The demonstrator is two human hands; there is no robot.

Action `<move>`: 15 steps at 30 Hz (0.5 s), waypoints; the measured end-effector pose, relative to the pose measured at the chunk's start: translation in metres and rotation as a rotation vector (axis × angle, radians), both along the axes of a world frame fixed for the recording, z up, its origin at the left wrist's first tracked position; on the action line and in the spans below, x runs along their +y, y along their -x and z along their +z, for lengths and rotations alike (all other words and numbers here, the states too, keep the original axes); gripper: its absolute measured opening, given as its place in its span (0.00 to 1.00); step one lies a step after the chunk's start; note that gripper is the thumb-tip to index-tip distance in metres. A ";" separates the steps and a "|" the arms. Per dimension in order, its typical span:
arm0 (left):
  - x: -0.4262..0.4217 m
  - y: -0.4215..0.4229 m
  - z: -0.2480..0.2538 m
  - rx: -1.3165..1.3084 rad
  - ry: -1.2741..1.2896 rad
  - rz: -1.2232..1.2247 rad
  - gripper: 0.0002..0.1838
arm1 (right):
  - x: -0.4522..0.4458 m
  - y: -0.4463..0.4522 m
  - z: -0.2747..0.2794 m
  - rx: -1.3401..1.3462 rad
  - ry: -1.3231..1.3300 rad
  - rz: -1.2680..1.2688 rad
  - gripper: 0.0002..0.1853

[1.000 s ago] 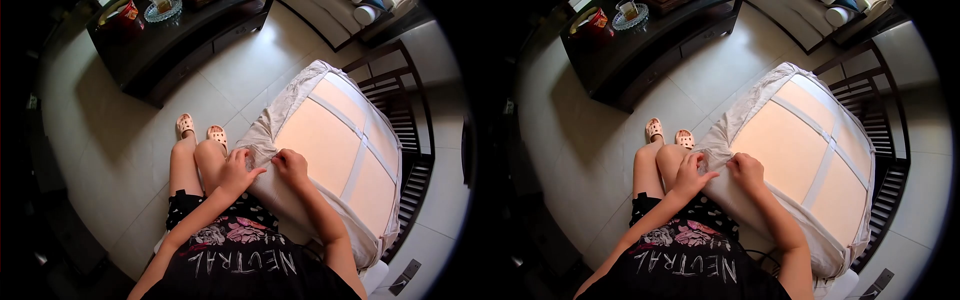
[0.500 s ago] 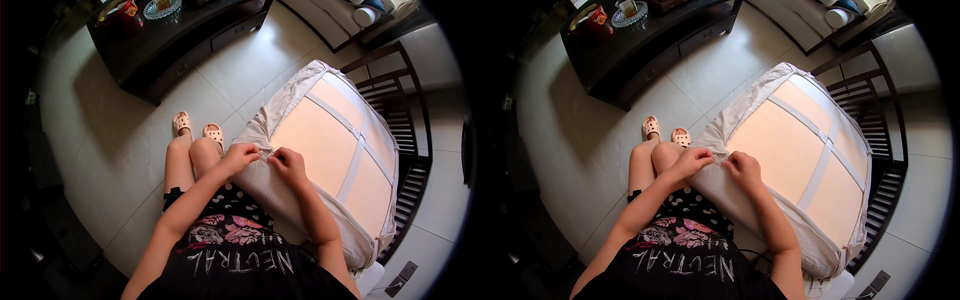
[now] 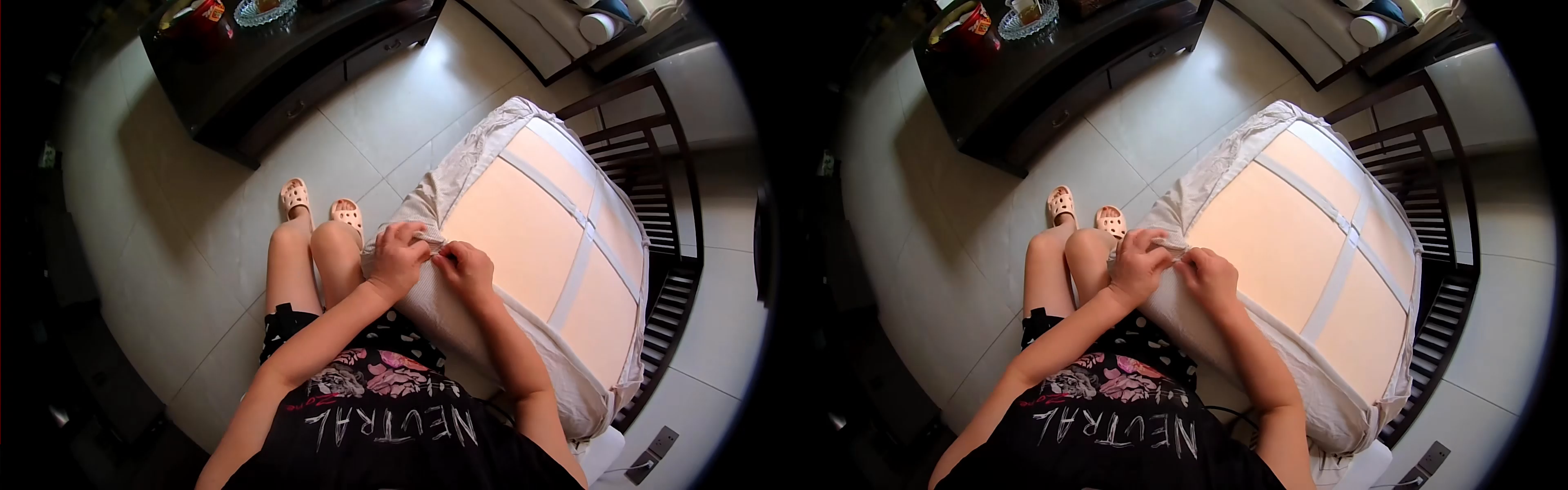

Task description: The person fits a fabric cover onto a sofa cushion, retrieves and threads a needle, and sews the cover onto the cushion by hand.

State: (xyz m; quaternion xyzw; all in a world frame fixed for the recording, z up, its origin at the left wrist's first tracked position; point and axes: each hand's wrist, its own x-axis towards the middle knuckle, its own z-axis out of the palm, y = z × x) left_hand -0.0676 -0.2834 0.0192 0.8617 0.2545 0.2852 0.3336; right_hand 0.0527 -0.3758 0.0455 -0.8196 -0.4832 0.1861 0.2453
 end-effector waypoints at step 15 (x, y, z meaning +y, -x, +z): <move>-0.007 -0.004 -0.017 -0.029 0.088 -0.033 0.06 | 0.006 0.003 0.001 0.029 0.010 -0.077 0.06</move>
